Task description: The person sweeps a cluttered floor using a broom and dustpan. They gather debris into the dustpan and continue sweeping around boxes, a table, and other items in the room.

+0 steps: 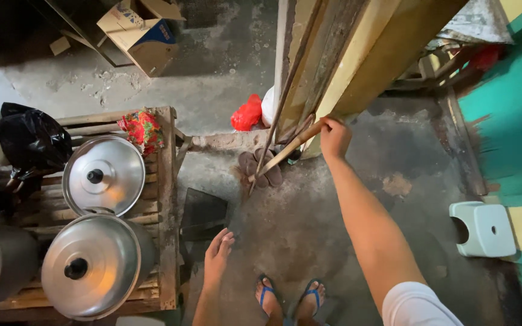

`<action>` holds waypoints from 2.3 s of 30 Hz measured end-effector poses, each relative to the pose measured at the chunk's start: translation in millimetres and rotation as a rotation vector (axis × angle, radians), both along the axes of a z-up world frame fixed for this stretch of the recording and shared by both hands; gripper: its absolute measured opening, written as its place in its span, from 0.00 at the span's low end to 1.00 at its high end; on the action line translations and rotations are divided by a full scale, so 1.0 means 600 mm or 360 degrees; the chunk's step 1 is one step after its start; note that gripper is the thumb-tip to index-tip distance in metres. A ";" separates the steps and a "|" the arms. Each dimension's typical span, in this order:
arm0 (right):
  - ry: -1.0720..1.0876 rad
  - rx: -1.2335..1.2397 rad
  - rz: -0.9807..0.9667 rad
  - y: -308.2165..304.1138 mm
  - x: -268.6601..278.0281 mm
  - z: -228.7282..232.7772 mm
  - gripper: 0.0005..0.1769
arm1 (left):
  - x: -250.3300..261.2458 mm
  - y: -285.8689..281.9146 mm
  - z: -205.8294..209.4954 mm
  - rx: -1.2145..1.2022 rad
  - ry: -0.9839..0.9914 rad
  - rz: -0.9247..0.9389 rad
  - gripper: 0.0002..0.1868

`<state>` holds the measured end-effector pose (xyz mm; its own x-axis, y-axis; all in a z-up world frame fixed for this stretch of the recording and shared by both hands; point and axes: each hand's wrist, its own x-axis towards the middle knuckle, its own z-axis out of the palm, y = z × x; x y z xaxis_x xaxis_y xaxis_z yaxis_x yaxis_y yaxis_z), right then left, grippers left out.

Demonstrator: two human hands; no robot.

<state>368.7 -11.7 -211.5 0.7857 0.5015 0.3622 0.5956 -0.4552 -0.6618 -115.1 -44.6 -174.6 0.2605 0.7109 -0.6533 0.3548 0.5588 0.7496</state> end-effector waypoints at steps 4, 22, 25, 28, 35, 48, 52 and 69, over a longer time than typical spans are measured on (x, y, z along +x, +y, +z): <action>-0.0186 0.0262 0.0142 -0.007 -0.021 0.080 0.11 | 0.004 -0.013 0.018 0.0034 0.0002 -0.0008 0.35; -0.0489 0.0697 0.0190 -0.190 -0.091 0.334 0.19 | -0.090 0.003 -0.111 -0.0389 0.0351 0.0698 0.57; -0.0517 0.0594 0.0026 -0.241 -0.099 0.335 0.17 | -0.088 0.044 -0.128 0.0395 0.0293 0.0557 0.67; -0.0556 0.0477 0.0040 -0.306 -0.116 0.321 0.16 | -0.087 0.093 -0.157 0.0485 0.0414 0.0471 0.62; -0.0086 -0.0200 0.0124 -0.478 -0.203 0.237 0.08 | -0.090 0.161 -0.224 0.0414 0.0158 0.0517 0.17; 0.2130 -0.1567 0.0131 -0.657 -0.254 -0.025 0.50 | -0.086 0.034 -0.084 0.0334 0.0837 -0.0058 0.26; 0.2210 -0.1256 -0.0134 -0.707 -0.296 -0.024 0.45 | -0.070 -0.028 -0.046 0.0364 0.0851 -0.0097 0.22; 0.2147 -0.0368 -0.1306 -0.938 -0.186 -0.053 0.28 | 0.161 -0.205 0.015 0.0327 0.0479 -0.0566 0.19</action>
